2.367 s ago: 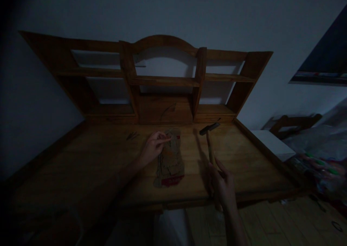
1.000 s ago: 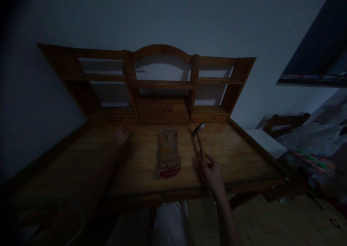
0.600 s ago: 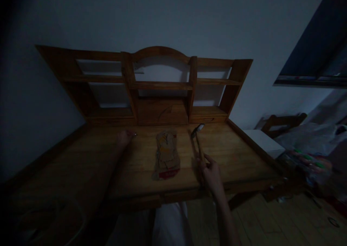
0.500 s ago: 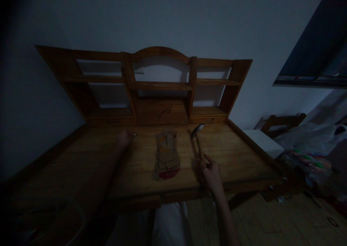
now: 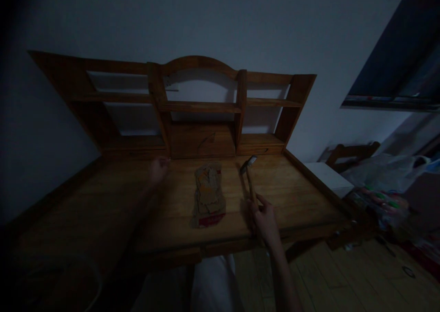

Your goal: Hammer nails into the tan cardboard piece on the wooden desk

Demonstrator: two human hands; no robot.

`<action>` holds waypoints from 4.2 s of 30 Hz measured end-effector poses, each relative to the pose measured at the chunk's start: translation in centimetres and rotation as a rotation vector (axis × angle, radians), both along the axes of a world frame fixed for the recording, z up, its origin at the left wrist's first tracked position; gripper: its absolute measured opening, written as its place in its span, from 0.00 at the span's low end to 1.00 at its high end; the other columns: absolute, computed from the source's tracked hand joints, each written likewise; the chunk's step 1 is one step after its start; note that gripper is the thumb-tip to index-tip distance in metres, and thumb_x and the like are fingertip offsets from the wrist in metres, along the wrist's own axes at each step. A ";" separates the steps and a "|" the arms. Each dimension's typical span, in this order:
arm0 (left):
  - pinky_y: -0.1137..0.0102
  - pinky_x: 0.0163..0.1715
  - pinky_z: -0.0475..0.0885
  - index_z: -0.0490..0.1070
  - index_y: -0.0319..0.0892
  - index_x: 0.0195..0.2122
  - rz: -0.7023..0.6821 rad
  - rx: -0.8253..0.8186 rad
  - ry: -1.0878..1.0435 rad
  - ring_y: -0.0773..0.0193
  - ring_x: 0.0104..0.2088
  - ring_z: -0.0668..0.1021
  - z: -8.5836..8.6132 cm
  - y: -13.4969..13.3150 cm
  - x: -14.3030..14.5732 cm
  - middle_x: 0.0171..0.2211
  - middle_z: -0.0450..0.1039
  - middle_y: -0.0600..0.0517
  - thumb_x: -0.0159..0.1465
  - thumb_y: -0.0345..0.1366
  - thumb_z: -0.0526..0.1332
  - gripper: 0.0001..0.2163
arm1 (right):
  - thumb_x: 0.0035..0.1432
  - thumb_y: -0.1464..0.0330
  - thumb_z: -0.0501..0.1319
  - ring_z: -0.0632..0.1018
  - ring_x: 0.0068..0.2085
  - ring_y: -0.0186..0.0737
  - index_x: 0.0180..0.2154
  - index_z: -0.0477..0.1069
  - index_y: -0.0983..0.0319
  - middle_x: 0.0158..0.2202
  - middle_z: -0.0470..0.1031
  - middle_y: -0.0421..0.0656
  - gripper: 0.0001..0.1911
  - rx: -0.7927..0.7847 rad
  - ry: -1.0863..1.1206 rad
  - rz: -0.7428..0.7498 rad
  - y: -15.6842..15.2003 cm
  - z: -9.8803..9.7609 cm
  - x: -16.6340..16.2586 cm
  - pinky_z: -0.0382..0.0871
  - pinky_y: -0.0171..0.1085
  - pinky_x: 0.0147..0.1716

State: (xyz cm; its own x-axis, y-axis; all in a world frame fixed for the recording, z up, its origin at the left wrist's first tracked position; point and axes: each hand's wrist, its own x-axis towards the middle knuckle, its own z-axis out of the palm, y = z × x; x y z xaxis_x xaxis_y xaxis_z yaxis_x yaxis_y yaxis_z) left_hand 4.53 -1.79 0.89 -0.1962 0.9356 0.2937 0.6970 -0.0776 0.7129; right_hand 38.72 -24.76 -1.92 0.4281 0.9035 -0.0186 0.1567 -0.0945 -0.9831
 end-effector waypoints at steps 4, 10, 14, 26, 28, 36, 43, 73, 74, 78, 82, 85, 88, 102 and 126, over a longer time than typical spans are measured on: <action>0.65 0.39 0.74 0.72 0.39 0.41 -0.267 0.010 -0.275 0.59 0.38 0.79 0.8 0.0 3.2 0.36 0.78 0.46 0.56 0.35 0.60 0.12 | 0.53 0.53 0.61 0.65 0.16 0.31 0.51 0.70 0.64 0.18 0.67 0.36 0.29 -0.012 -0.039 0.008 0.0 -0.1 0.1 0.56 0.28 0.13; 0.64 0.37 0.76 0.74 0.39 0.32 -0.557 -0.009 -0.580 0.58 0.34 0.80 0.4 -2.7 7.4 0.34 0.80 0.46 0.49 0.46 0.68 0.16 | 0.54 0.52 0.61 0.64 0.16 0.30 0.53 0.68 0.66 0.18 0.65 0.36 0.31 -0.032 -0.009 -0.008 0.0 -0.2 0.1 0.55 0.28 0.13; 0.64 0.38 0.77 0.74 0.40 0.31 -0.590 -0.053 -0.651 0.58 0.34 0.81 0.0 -5.2 8.5 0.33 0.80 0.48 0.49 0.45 0.69 0.14 | 0.54 0.52 0.61 0.63 0.15 0.30 0.52 0.70 0.64 0.18 0.65 0.35 0.30 -0.057 -0.013 -0.014 0.1 -0.1 0.0 0.53 0.28 0.13; 0.68 0.36 0.77 0.74 0.43 0.32 -0.610 0.022 -0.369 0.61 0.33 0.81 -2.2 -6.3 9.9 0.32 0.80 0.52 0.56 0.42 0.64 0.09 | 0.55 0.52 0.61 0.63 0.17 0.30 0.54 0.68 0.64 0.19 0.66 0.37 0.30 -0.070 0.010 0.002 0.0 0.5 -0.3 0.53 0.27 0.13; 0.68 0.36 0.77 0.74 0.44 0.33 -0.607 0.042 -0.336 0.62 0.32 0.81 -2.2 -6.4 9.8 0.32 0.80 0.52 0.57 0.42 0.63 0.08 | 0.55 0.52 0.60 0.62 0.17 0.30 0.54 0.68 0.63 0.19 0.66 0.37 0.30 -0.088 0.003 -0.005 0.0 0.5 -0.2 0.52 0.27 0.13; 0.71 0.31 0.76 0.74 0.45 0.34 -0.610 0.050 -0.228 0.63 0.30 0.81 -3.1 -6.2 9.7 0.31 0.79 0.53 0.59 0.43 0.62 0.09 | 0.56 0.53 0.60 0.64 0.18 0.32 0.54 0.68 0.64 0.19 0.64 0.37 0.29 -0.087 -0.041 0.004 0.0 0.5 0.0 0.53 0.28 0.15; 0.71 0.29 0.76 0.74 0.44 0.34 -0.629 0.008 -0.289 0.62 0.29 0.81 -3.3 -6.2 9.8 0.30 0.79 0.52 0.58 0.45 0.62 0.10 | 0.56 0.52 0.61 0.62 0.18 0.30 0.54 0.68 0.63 0.19 0.65 0.37 0.29 -0.100 -0.035 0.013 -0.1 1.2 -0.3 0.51 0.28 0.15; 0.73 0.29 0.74 0.74 0.43 0.34 -0.638 0.056 -0.221 0.64 0.30 0.81 -3.3 -6.4 9.7 0.31 0.79 0.53 0.60 0.43 0.62 0.09 | 0.56 0.51 0.60 0.64 0.18 0.30 0.54 0.69 0.62 0.20 0.68 0.38 0.30 -0.100 -0.022 0.001 -0.1 0.7 -0.1 0.54 0.28 0.14; 0.74 0.28 0.74 0.74 0.43 0.34 -0.641 0.054 -0.225 0.63 0.30 0.81 -3.3 -6.4 9.7 0.31 0.79 0.53 0.60 0.43 0.62 0.09 | 0.56 0.51 0.60 0.63 0.18 0.30 0.54 0.69 0.61 0.20 0.68 0.38 0.29 -0.094 -0.027 0.000 -0.1 0.6 -0.1 0.53 0.28 0.14; 0.74 0.28 0.75 0.74 0.43 0.34 -0.651 0.049 -0.228 0.64 0.30 0.81 -3.2 -6.5 9.7 0.31 0.79 0.53 0.60 0.44 0.62 0.10 | 0.56 0.52 0.60 0.63 0.18 0.30 0.54 0.69 0.62 0.19 0.66 0.37 0.29 -0.083 -0.039 0.010 -0.1 0.5 0.0 0.53 0.27 0.14; 0.74 0.29 0.75 0.74 0.43 0.34 -0.656 0.047 -0.226 0.64 0.30 0.81 -3.2 -6.4 9.7 0.31 0.79 0.53 0.59 0.43 0.62 0.09 | 0.56 0.52 0.60 0.63 0.17 0.30 0.54 0.68 0.62 0.19 0.67 0.37 0.29 -0.073 -0.035 0.011 -0.1 0.6 -0.1 0.52 0.28 0.13; 0.73 0.30 0.75 0.74 0.43 0.33 -0.661 0.057 -0.215 0.64 0.30 0.81 -3.4 -6.4 9.8 0.30 0.79 0.53 0.60 0.43 0.62 0.09 | 0.56 0.52 0.60 0.63 0.17 0.30 0.54 0.68 0.61 0.19 0.66 0.37 0.29 -0.091 -0.029 0.017 0.0 0.5 -0.1 0.52 0.27 0.13; 0.73 0.29 0.75 0.73 0.43 0.34 -0.664 0.072 -0.224 0.63 0.30 0.81 -3.6 -6.4 9.9 0.31 0.79 0.52 0.60 0.42 0.61 0.09 | 0.57 0.52 0.60 0.62 0.16 0.30 0.54 0.68 0.62 0.18 0.64 0.36 0.28 -0.085 -0.050 0.016 0.0 0.5 0.0 0.51 0.27 0.13; 0.74 0.29 0.75 0.73 0.43 0.35 -0.688 0.052 -0.176 0.63 0.31 0.81 -3.0 -6.6 9.7 0.31 0.79 0.52 0.61 0.43 0.60 0.09 | 0.58 0.52 0.59 0.61 0.15 0.29 0.55 0.67 0.62 0.18 0.64 0.36 0.29 -0.095 -0.014 0.022 -0.2 1.1 -0.3 0.53 0.28 0.12; 0.72 0.30 0.76 0.73 0.43 0.35 -0.667 0.048 -0.237 0.64 0.30 0.81 -3.6 -6.4 9.7 0.32 0.79 0.52 0.60 0.43 0.61 0.09 | 0.56 0.52 0.60 0.64 0.18 0.30 0.55 0.68 0.64 0.20 0.67 0.38 0.31 -0.083 -0.012 0.017 -0.1 0.7 -0.1 0.54 0.28 0.14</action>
State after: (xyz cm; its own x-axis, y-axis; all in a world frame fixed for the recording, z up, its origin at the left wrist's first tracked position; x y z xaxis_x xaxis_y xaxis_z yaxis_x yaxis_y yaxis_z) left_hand 14.27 -8.20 -2.72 0.3504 0.8655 0.3579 0.3163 -0.4690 0.8246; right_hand 38.61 -24.90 -1.18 0.4129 0.9065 -0.0885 0.1707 -0.1725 -0.9701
